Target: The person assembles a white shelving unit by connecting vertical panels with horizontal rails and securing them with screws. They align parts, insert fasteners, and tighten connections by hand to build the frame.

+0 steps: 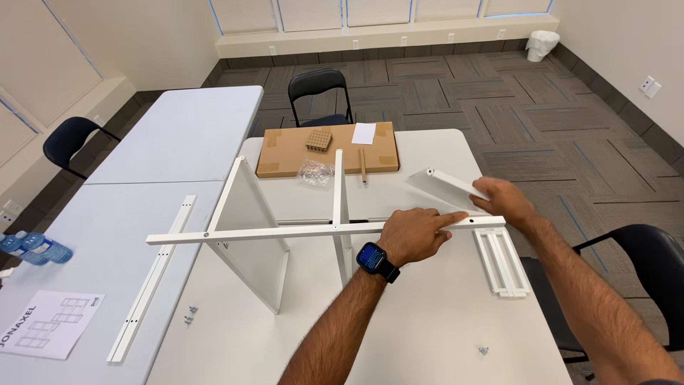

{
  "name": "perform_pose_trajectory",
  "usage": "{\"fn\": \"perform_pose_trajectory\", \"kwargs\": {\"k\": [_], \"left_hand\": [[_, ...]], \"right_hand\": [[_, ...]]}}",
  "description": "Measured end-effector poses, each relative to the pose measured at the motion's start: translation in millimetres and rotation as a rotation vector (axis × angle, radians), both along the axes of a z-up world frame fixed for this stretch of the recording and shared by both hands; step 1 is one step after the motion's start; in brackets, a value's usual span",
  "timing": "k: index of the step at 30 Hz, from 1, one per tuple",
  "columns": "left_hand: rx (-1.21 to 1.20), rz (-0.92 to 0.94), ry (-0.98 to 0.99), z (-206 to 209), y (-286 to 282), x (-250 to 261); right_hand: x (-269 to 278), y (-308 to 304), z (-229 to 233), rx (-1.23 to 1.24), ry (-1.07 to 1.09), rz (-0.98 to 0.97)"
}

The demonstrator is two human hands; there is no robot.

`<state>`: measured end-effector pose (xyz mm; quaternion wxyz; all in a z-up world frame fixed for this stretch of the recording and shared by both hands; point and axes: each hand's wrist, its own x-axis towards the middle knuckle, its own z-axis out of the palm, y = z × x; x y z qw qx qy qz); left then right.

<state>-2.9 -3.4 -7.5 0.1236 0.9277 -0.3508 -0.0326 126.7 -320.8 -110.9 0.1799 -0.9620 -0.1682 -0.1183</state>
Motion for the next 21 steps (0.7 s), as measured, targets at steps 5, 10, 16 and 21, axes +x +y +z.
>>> {"fn": "perform_pose_trajectory", "kwargs": {"k": [5,10,16,21], "left_hand": [[-0.003,-0.006,-0.012,1,1,-2],[0.01,-0.011,-0.004,23,5,-14],[0.011,-0.015,-0.009,-9,-1,4],[0.006,-0.006,-0.012,-6,0,1]], "right_hand": [[-14,0,-49,-0.106,0.042,-0.003],[-31,6,-107,-0.349,-0.036,0.075],[-68,35,-131,-0.54,0.071,0.128],[-72,25,-176,-0.595,0.193,0.045]]}}
